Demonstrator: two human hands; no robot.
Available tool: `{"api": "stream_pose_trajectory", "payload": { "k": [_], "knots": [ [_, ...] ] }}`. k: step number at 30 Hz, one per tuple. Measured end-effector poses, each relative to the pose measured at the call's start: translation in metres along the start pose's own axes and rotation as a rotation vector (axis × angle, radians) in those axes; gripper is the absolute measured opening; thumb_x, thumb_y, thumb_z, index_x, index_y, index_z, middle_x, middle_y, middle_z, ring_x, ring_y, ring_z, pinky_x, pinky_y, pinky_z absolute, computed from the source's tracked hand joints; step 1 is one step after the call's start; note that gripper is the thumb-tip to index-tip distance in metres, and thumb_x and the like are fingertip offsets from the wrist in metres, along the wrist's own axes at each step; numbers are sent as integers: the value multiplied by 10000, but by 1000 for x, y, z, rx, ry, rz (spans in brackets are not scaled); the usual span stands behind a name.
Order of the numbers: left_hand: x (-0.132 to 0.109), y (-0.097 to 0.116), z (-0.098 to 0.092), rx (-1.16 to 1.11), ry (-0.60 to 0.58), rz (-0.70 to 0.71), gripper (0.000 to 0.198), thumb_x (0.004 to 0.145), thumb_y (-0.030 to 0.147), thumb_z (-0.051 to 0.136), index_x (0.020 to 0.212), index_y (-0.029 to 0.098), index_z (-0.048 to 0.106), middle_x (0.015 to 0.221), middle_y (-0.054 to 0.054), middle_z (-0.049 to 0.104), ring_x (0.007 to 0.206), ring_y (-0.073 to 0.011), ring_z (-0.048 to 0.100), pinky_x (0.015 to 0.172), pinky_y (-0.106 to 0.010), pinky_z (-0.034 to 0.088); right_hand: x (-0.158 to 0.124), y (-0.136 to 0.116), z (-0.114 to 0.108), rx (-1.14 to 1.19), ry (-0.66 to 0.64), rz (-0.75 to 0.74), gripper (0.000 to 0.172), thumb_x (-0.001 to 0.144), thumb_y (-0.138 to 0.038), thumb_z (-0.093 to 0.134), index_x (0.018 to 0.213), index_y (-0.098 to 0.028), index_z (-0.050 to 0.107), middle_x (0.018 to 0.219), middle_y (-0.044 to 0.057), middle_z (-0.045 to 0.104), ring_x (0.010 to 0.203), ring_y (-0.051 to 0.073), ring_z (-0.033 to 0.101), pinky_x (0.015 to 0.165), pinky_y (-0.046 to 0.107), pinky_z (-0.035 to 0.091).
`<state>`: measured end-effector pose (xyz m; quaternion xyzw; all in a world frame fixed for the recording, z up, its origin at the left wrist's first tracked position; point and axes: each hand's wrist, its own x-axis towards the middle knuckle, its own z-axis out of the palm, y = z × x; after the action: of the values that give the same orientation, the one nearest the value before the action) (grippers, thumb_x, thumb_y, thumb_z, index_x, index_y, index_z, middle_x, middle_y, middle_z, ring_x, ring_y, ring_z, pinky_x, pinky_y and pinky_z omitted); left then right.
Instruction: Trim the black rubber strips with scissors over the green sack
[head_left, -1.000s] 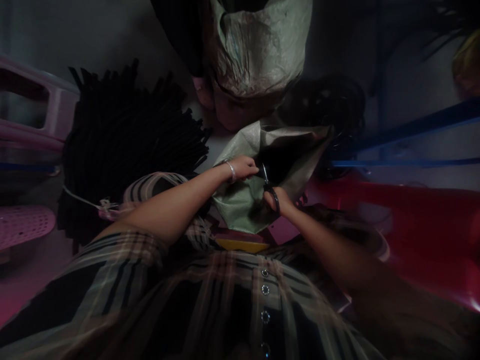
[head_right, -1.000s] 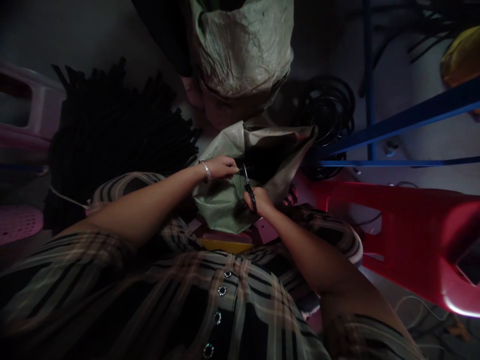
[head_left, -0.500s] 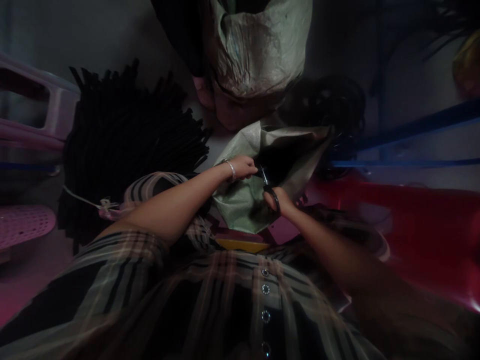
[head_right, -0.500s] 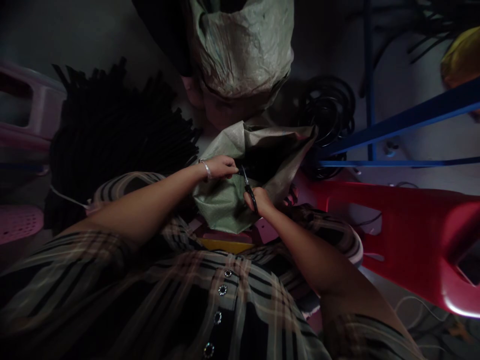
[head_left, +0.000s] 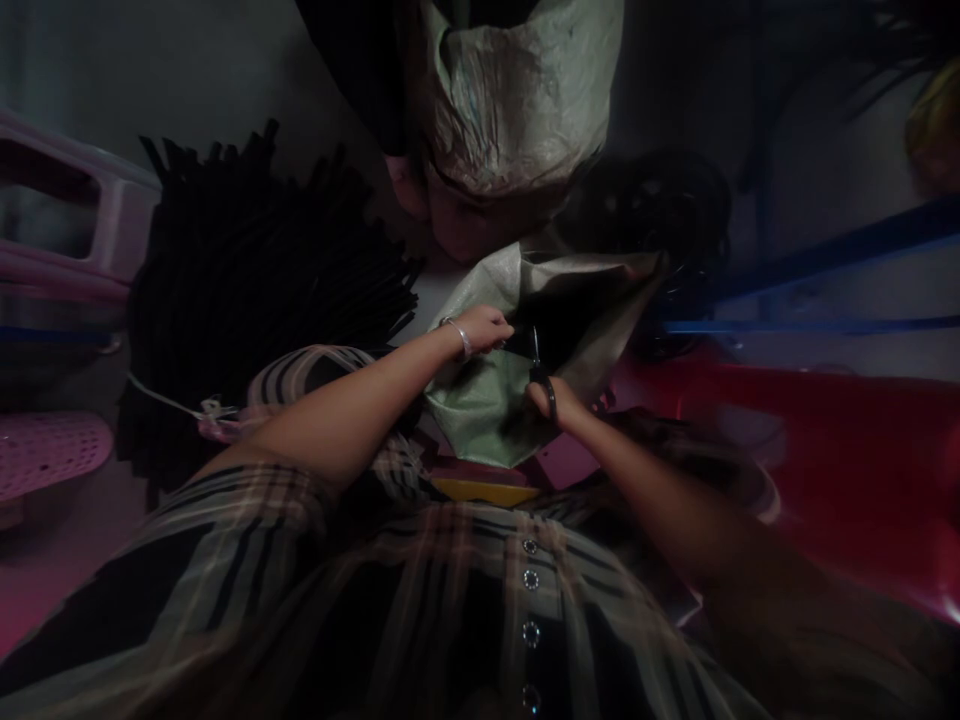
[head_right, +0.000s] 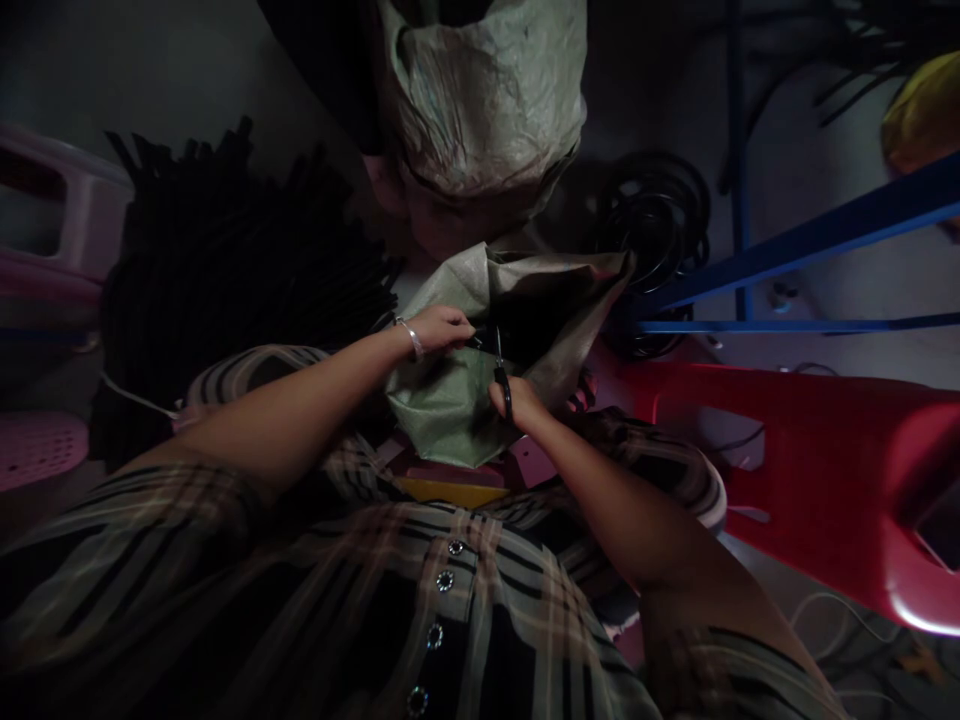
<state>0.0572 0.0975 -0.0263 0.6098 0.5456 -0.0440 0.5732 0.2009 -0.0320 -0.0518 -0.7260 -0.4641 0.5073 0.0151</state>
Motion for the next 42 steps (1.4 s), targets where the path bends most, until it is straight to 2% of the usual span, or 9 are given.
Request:
{"api": "stream_pose_trajectory", "payload": {
  "k": [5,15,27,35,42],
  "knots": [
    [-4,5,1,-80,-4,5,137,722,220,599,822,133,632,556,19,554,413,-40,437,404,-148,311,0,-3,1,24,-46,-26,246,751,-250,413,760,-137,632,713,42,635,675,146,540,539,196,350],
    [-8,7,10,-70,-42,30,125,732,209,587,804,120,637,568,5,573,401,-46,443,390,-161,317,-4,-9,-2,100,-106,-95,191,726,-225,429,710,-157,607,727,28,643,704,150,549,620,202,394],
    [-9,3,16,8,-17,119,115,722,216,589,743,111,631,558,-1,570,419,-46,463,412,-151,345,-6,-12,1,52,-45,-129,233,730,-220,413,710,-134,629,721,51,650,676,144,548,568,195,368],
    [-13,4,15,60,12,127,157,719,258,573,780,124,628,558,10,567,434,-53,459,422,-156,335,-11,-18,9,134,-23,45,218,701,-235,464,673,-123,648,617,50,646,566,123,552,500,183,348],
    [-3,9,13,117,18,125,209,723,273,551,838,128,648,594,-1,585,466,-68,474,459,-175,360,-13,-27,6,282,-16,86,219,701,-219,467,582,-123,622,505,59,613,463,130,554,442,191,350]
  ]
}}
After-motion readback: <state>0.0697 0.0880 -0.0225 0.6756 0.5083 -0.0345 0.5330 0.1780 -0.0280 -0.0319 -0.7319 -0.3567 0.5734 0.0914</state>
